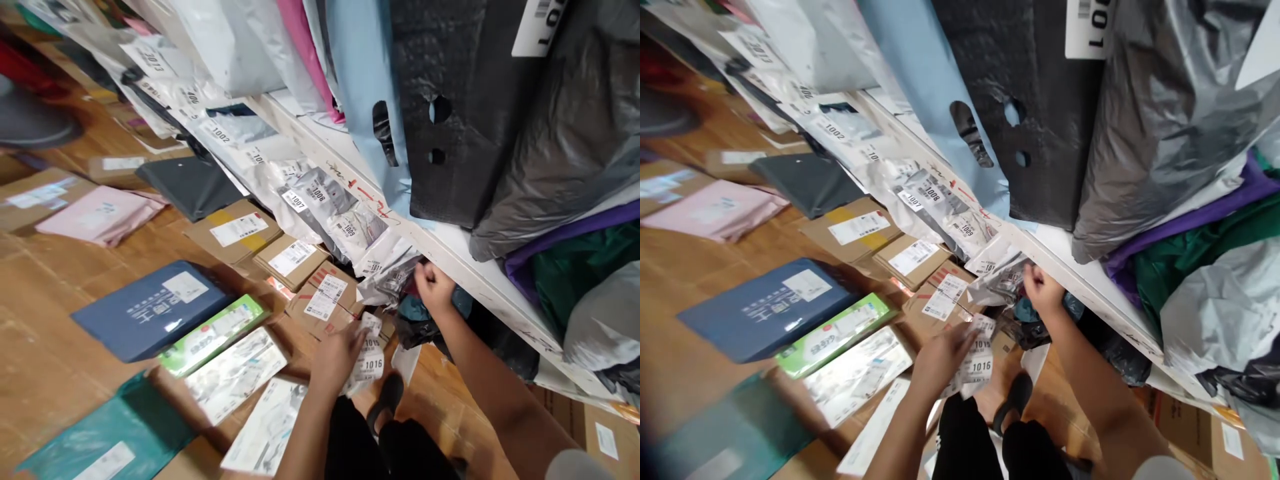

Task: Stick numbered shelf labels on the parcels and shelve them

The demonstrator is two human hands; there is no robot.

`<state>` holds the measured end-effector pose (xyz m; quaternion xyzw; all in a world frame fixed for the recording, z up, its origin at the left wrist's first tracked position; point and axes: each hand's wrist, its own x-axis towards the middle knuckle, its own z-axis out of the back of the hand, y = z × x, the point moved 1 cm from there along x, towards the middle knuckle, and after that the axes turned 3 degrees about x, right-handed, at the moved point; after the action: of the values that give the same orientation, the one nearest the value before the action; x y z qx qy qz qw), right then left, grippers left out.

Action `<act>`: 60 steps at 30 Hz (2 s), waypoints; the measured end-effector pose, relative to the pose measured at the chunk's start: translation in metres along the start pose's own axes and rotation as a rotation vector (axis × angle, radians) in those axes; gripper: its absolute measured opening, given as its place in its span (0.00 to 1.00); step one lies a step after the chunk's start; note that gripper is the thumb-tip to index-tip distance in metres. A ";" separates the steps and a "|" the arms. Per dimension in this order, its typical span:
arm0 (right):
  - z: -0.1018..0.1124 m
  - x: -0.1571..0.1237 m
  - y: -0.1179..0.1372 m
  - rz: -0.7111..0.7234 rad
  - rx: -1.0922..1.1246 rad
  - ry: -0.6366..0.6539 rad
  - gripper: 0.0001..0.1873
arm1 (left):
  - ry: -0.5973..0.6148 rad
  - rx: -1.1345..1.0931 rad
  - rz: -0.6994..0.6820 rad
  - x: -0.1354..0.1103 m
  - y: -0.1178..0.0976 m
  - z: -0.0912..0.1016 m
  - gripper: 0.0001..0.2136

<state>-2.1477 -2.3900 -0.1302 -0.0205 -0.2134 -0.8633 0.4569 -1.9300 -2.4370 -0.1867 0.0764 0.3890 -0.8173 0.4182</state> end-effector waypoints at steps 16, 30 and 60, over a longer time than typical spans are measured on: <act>0.056 -0.011 -0.012 0.025 -0.328 0.795 0.43 | -0.175 -0.002 -0.081 0.054 -0.108 -0.006 0.17; 0.013 -0.020 -0.001 0.116 -0.371 0.682 0.31 | -0.200 0.018 0.122 0.068 -0.107 0.014 0.21; 0.082 -0.066 -0.016 -0.113 -0.316 0.581 0.24 | -0.159 -0.160 -0.346 0.013 -0.095 0.000 0.10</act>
<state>-2.1348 -2.2990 -0.0766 0.1677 0.0614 -0.8794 0.4413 -2.0088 -2.4126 -0.1381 -0.0897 0.4258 -0.8468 0.3058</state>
